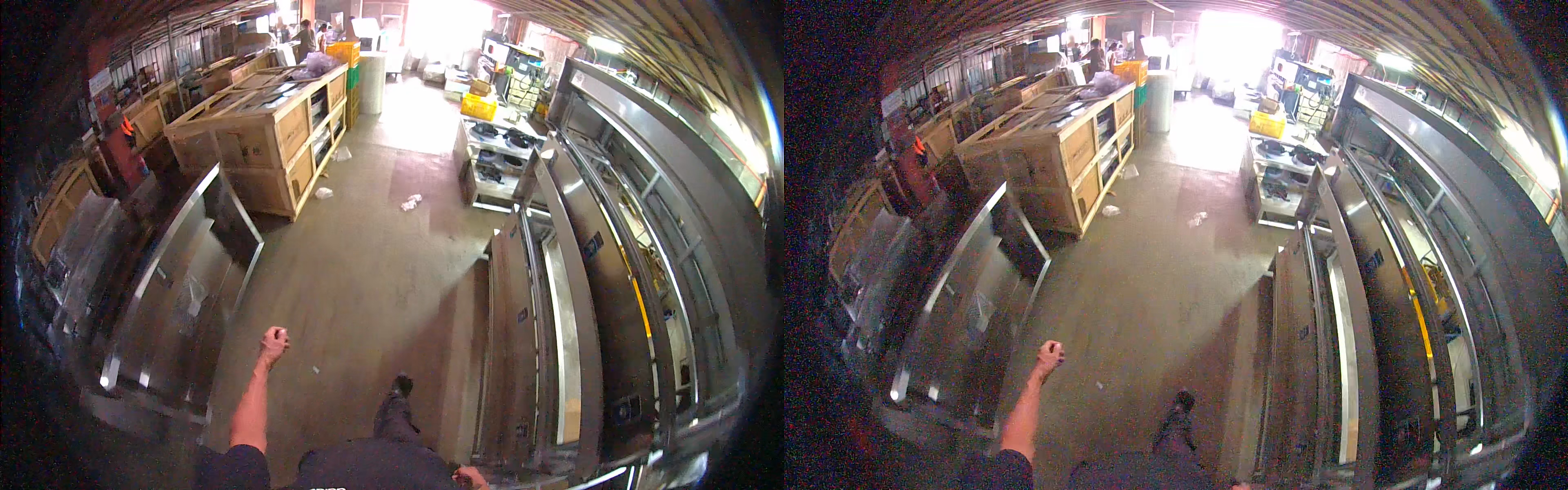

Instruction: The person scrubs a stainless steel surface with a green scouring pad, then walks through a warehouse to move a wrapped metal unit and a hand truck. They handle a plastic-wrapped item and reposition a hand truck across the floor.

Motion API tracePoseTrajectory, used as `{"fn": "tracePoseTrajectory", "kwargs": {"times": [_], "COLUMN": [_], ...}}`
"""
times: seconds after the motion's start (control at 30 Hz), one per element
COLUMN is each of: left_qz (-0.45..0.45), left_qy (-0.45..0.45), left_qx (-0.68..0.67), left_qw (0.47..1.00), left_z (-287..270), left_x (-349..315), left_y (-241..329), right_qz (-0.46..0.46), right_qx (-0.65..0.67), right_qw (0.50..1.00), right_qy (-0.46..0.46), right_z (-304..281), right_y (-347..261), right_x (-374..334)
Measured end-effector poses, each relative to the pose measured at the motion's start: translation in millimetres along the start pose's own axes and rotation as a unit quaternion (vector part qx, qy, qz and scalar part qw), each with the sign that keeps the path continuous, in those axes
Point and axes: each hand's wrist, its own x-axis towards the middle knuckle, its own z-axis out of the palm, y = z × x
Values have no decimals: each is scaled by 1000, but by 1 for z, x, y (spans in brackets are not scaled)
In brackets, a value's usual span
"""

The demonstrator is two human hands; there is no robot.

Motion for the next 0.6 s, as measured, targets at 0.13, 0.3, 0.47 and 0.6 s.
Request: {"fn": "tracePoseTrajectory", "kwargs": {"times": [0.13, 0.3, 0.47, 0.6], "left_qz": [59, -44, -386, -483], "left_qy": [-55, -165, -248, -200], "left_qx": [110, 214, 233, 177], "left_qw": [991, 962, 858, 834], "left_z": [83, 188, 194, 227], "left_x": [80, 139, 126, 212], "left_y": [20, -60, -101, -76], "right_qz": [-25, -253, -307, -303], "right_qx": [64, -251, -340, -326], "right_qw": [997, 934, 874, 892], "right_qy": [-36, 26, 159, 81], "right_z": [9, -32, 52, 97], "right_y": [-134, -396, -704, -862], "right_x": [97, 296, 356, 419]}}
